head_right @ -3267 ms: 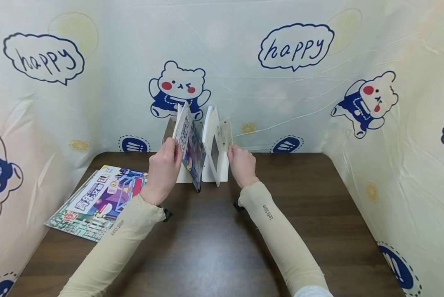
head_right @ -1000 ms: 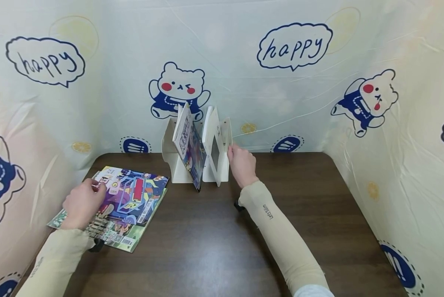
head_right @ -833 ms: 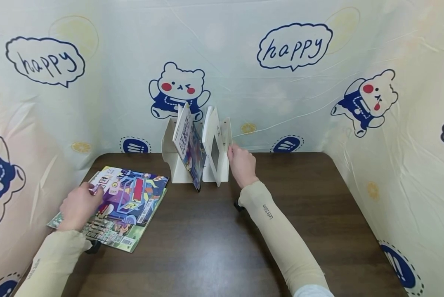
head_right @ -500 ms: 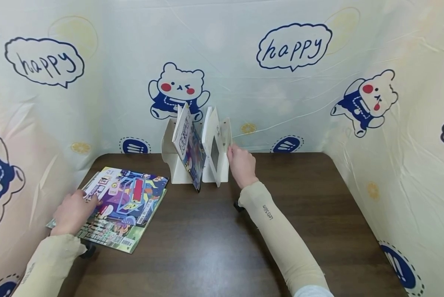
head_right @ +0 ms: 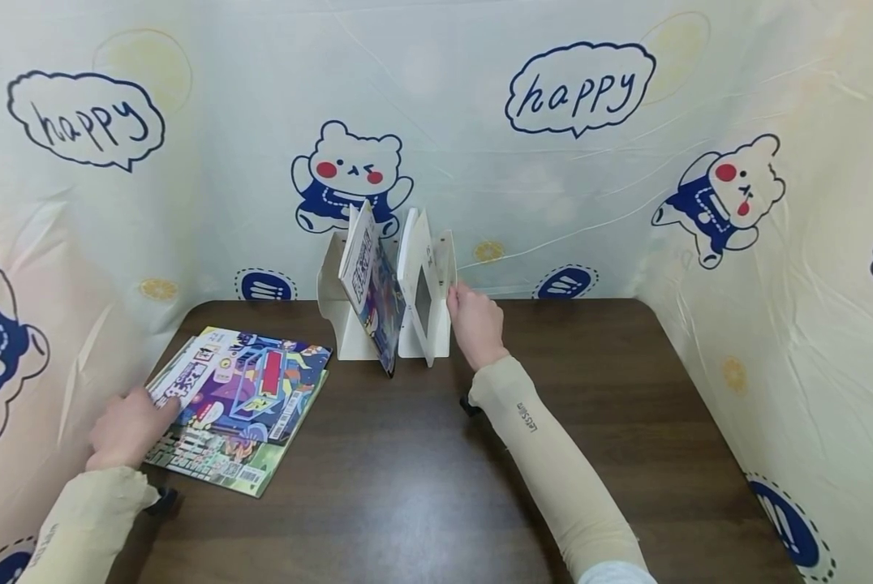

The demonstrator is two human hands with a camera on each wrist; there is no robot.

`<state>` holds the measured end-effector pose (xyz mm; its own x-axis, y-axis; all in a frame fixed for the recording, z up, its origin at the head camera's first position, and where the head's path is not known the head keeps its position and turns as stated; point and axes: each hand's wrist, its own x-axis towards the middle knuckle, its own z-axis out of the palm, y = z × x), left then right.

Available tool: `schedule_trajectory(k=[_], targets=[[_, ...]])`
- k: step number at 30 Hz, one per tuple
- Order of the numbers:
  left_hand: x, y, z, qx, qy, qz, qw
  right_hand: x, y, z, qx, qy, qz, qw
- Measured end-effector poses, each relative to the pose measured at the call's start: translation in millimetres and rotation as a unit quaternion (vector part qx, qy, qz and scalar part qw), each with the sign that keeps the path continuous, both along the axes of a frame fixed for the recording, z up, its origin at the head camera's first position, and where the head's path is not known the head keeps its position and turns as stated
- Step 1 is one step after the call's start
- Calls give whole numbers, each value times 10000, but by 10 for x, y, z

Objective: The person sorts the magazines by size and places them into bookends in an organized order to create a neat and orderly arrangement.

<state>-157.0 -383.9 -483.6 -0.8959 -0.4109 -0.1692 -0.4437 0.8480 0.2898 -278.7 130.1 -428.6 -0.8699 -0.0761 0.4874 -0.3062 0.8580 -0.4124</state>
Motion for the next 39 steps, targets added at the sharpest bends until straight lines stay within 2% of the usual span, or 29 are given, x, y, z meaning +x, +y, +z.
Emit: schedule_trajectory(k=[11, 18, 29, 32, 39], targets=[[72, -98, -16, 89, -60, 10, 9999, -11, -3, -19, -12, 6, -28, 10000], [58, -129, -53, 96, -196, 57, 9997, -6, -6, -33, 28, 29, -21, 10000], [5, -113, -27, 200, -494, 106, 9985, 4, -5, -10, 22, 13, -9, 10000], [-8, -129, -13, 219, -494, 80, 9985, -1, -6, -5, 48, 21, -10, 10000], [-5, -174, 10, 562, -367, 174, 9976, -11, -5, -11, 14, 27, 15, 10000]])
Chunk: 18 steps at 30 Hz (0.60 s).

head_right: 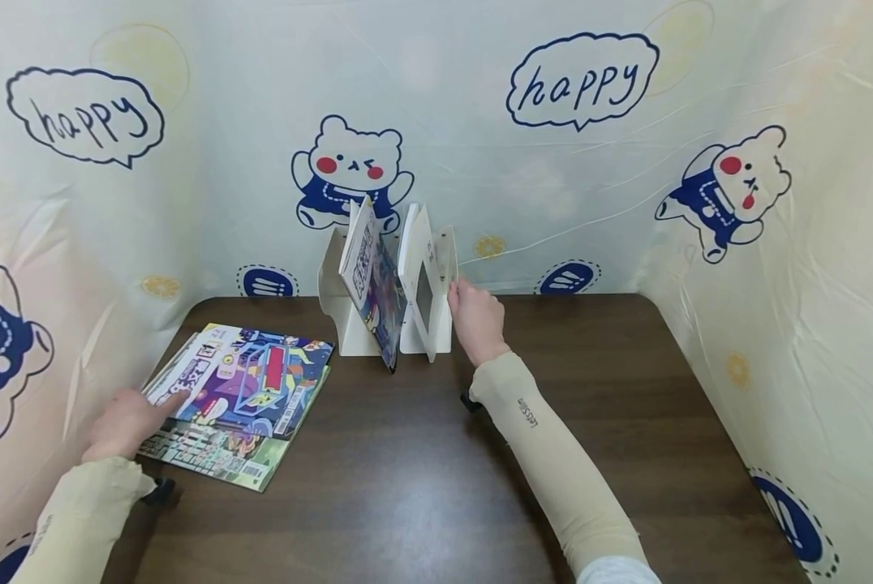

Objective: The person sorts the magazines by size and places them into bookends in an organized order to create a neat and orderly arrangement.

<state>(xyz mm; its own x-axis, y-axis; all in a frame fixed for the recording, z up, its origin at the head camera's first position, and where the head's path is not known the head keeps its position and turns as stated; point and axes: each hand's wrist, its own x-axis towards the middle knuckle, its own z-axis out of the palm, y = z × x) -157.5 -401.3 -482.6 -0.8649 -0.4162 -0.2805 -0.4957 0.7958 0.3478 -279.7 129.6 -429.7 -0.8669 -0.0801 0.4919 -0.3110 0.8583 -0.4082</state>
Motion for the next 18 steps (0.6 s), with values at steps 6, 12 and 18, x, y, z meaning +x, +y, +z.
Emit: schedule_trajectory(k=[6, 12, 18], targets=[[-6, -5, 24, 57, 162, 120, 9998, -2, 8, -9, -2, 76, -24, 10000], [-16, -45, -14, 265, 393, 118, 9988, 6, 1, -8, -52, 80, -24, 10000], [-45, -43, -28, 883, 1032, 436, 9898, 7, -4, 2, -24, 93, -4, 10000]])
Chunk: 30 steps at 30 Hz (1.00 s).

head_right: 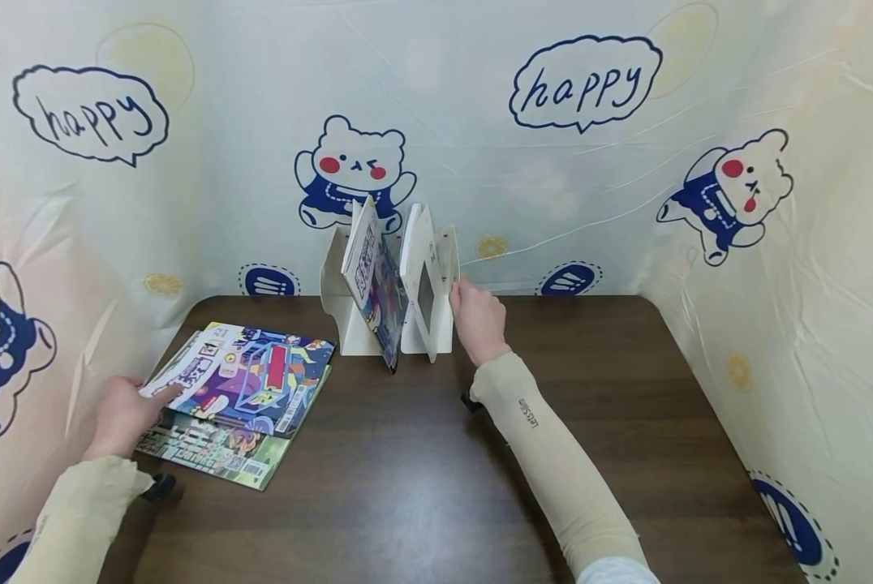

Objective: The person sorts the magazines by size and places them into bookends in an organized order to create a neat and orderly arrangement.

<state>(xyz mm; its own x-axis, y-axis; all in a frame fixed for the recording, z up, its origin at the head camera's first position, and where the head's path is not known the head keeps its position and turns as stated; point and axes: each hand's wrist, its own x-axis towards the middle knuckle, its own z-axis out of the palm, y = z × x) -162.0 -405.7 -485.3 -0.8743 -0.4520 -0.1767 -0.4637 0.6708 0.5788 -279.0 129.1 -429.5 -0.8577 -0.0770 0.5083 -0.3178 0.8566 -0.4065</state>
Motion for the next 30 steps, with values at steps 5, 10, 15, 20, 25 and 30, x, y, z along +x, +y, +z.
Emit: schedule_trajectory(k=[5, 10, 15, 20, 25, 30], targets=[[-3, 9, 37, 505, 305, 320, 9977, 5, -2, 8, -9, -12, -2, 10000], [-25, 47, 76, 1443, 429, 754, 9857, 3, -4, 9, -16, 10, 14, 10000], [-54, 91, 75, 1934, 816, 930, 9733, 0, -8, 8, -38, 20, 16, 10000], [-78, 163, 56, 1588, 1141, 944, 9762, -5, -6, 2, -34, 43, 9, 10000], [-101, 241, 92, 1544, 1628, 892, 9704, -8, -4, -3, -25, 55, 1, 10000], [-109, 325, 179, 1729, 2069, 768, 9599, -9, -4, -10, -44, 76, -4, 10000]])
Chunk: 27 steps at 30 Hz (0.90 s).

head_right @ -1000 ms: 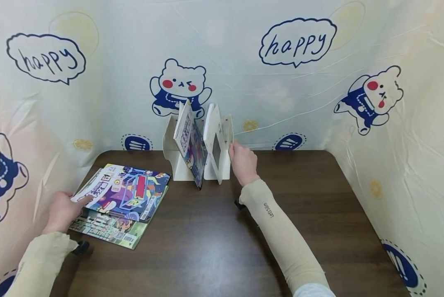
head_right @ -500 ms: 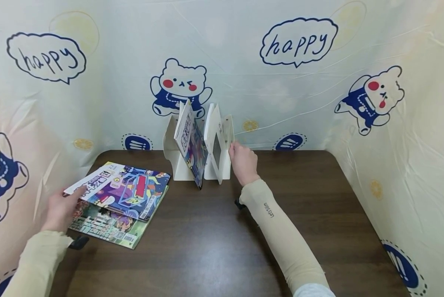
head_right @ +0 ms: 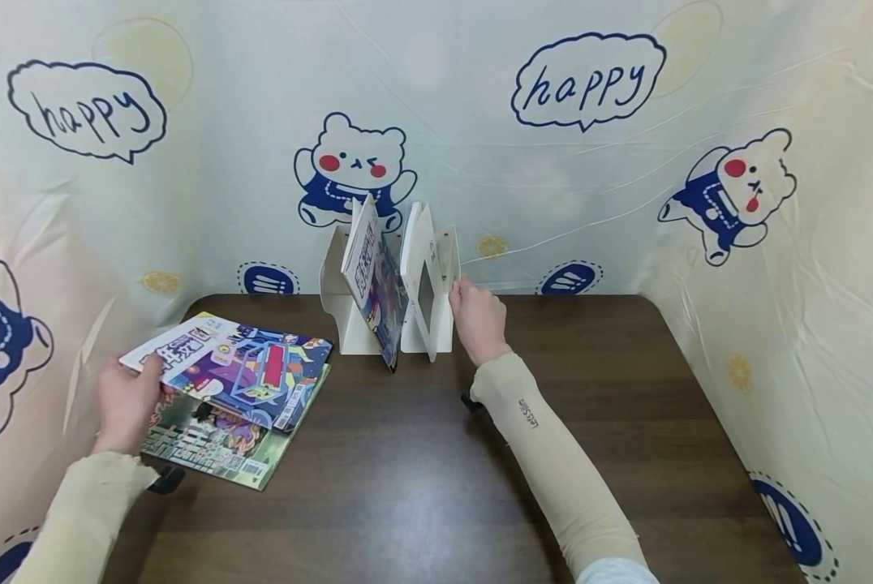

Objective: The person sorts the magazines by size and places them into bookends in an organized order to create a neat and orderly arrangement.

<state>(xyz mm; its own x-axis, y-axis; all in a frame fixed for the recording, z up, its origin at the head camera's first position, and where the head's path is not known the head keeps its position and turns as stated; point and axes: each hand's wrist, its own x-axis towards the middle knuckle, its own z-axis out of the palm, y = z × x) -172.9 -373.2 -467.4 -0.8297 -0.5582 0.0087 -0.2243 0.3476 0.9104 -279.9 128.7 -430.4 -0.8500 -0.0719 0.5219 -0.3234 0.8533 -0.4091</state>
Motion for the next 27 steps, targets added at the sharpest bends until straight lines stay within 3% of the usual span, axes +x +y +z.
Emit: schedule_trajectory(k=[8, 13, 17, 20, 25, 27], targets=[[19, 168, 237, 818, 431, 240, 9954, 5, 0, -9, -15, -31, 20, 10000], [16, 271, 359, 1107, 638, 259, 9915, -4, 5, -13, -66, -1, 33, 10000], [32, 353, 411, 480, 772, 118, 9958, -5, 8, -15, -89, -5, 47, 9999], [62, 430, 460, -343, 945, 15, 9949, -4, 8, -15, -104, -16, 61, 9999], [89, 567, 535, -1543, 1545, -68, 9759, 0, 6, -3, -112, -22, 63, 9999], [92, 616, 559, -1831, 1703, -62, 9682, 0, 6, 1, -94, -8, 50, 9999]])
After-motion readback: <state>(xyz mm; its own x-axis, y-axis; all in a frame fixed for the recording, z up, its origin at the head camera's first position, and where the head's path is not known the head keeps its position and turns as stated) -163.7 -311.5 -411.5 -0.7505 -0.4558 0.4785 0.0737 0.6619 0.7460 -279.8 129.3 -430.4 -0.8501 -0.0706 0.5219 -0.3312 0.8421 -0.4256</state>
